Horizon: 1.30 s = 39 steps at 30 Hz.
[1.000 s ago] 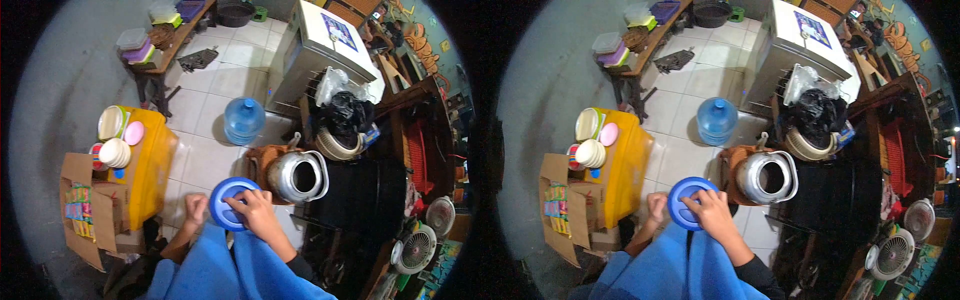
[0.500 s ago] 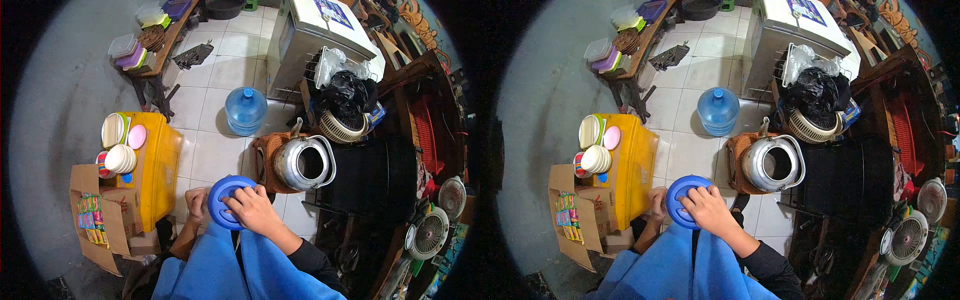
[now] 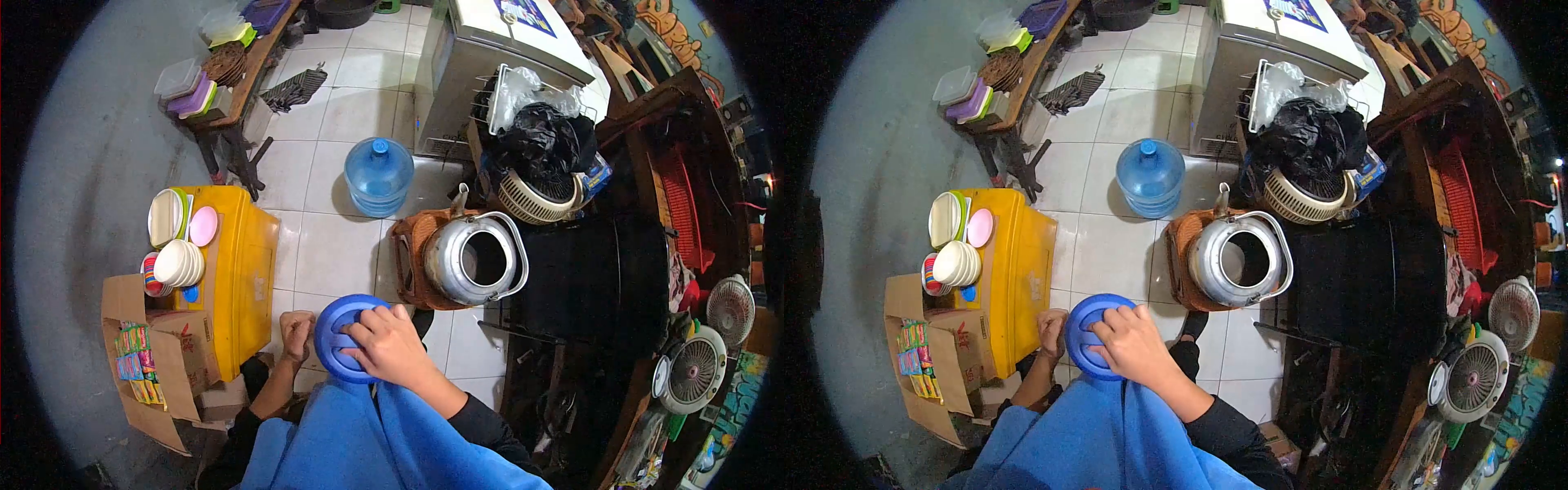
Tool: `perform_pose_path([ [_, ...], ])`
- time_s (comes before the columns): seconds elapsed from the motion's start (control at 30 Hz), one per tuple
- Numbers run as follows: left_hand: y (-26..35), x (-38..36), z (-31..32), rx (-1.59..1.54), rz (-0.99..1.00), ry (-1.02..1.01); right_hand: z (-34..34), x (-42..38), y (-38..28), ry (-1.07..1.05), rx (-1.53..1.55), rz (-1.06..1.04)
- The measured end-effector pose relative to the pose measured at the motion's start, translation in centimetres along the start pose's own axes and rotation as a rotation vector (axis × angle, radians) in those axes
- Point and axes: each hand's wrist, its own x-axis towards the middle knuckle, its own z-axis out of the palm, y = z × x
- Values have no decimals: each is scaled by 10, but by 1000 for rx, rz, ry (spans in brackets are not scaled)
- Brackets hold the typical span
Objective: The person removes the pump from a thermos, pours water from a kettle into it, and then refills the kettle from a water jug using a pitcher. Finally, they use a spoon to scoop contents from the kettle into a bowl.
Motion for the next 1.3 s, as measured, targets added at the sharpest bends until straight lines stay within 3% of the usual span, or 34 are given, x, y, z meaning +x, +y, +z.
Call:
perform_pose_path([
  [0.07, -2, 1, -3, 17, 16, -17, 1, -5, -1, -21, 25, 0],
  [0.13, -6, 2, -7, -144, -129, -160, 0, -7, -1, -23, 30, 4],
  [0.23, 16, 2, -4, -101, -228, -251, -12, -4, -5, -56, 63, 11],
  [0.33, -6, -9, -7, -50, -144, -152, 0, -9, -3, -65, -21, -104],
  [0.4, 5, -7, -9, -59, -208, -287, -1, -12, -6, -96, -54, -75],
  [0.47, 12, -10, 1, 133, 75, -75, -1, -14, -6, -10, -75, -115],
  [0.53, -20, -18, -22, 243, 71, -159, -1, -16, -6, 6, -53, -104],
  [0.6, -7, -12, -14, 533, 321, -20, -4, -17, -4, 29, -27, -145],
  [0.73, 22, 0, -13, 237, 80, -254, -20, -21, 0, 29, 16, -123],
  [0.87, 40, 2, 2, 208, -34, -226, -25, -28, 12, 133, -13, 51],
  [0.97, 69, 17, 8, 48, -516, -691, -28, -34, 26, 19, 4, -11],
  [1.0, 73, 22, 10, 50, -513, -680, -32, -35, 27, 17, 7, -22],
  [1.07, 78, 25, 15, 137, -491, -927, -41, -39, 26, -3, 79, -32],
  [1.13, 82, 22, 21, 90, -506, -867, -49, -40, 25, 8, 74, -70],
  [1.2, 86, 24, 26, 131, -278, -807, -64, -38, 19, -32, 94, -22],
  [1.27, 84, 27, 22, 135, -347, -840, -65, -39, 17, -22, 102, -29],
  [1.3, 77, 28, 23, 165, -174, -856, -66, -40, 15, -21, 108, -29],
])
